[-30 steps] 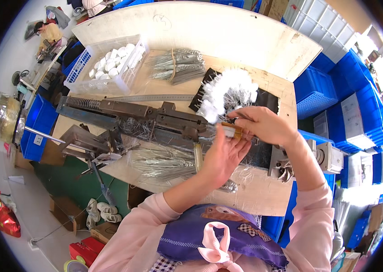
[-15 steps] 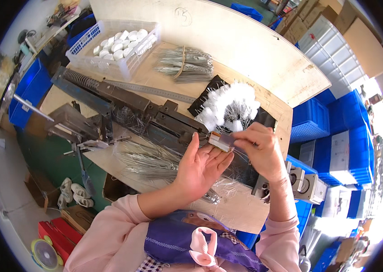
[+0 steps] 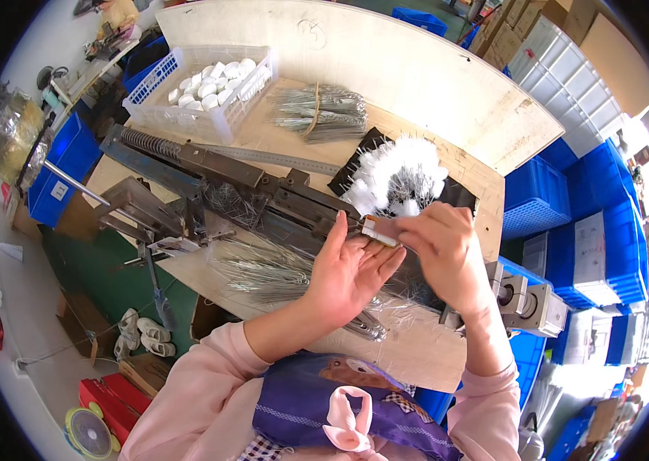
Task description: The person places bristles into folded metal wires, inserts each wire into a twisting machine to form brushes, and sets the finished brushes onto a pile.
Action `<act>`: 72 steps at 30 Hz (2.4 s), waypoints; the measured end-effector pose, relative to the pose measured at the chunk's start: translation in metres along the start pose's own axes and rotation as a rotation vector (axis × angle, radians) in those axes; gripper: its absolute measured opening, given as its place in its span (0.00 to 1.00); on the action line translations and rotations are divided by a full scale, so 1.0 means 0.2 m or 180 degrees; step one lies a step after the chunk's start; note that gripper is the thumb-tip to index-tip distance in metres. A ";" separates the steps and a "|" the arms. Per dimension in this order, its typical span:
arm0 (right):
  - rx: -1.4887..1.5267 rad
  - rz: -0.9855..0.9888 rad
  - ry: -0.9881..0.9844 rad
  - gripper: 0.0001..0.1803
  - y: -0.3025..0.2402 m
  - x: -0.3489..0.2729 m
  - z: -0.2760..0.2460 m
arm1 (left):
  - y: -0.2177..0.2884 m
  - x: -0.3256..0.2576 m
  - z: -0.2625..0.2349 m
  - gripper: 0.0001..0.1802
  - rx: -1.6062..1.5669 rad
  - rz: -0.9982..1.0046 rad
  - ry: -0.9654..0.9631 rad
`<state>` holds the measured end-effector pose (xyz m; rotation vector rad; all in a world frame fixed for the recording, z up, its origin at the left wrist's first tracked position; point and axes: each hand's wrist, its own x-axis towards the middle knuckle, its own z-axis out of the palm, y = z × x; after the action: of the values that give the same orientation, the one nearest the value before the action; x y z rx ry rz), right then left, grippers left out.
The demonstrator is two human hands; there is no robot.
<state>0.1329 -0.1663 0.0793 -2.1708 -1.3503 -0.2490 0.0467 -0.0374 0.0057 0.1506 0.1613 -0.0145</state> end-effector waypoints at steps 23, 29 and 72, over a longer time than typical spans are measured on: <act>-0.0510 0.0838 -0.0807 0.18 -0.10 -0.11 0.04 | 0.08 0.00 0.01 0.19 0.0332 -0.0304 0.0113; 0.0593 0.1540 -0.0632 0.13 -0.07 -0.69 0.25 | -0.17 -0.01 -0.15 0.09 0.0522 0.0257 0.0289; -0.0079 0.0494 0.0117 0.12 0.05 -0.25 -0.03 | -0.02 -0.40 -0.19 0.17 0.3769 0.0263 -0.0100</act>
<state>0.1176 -0.2114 0.0582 -2.2669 -1.1574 -0.2454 -0.0389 -0.0357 -0.0190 1.3374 0.0971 -0.0289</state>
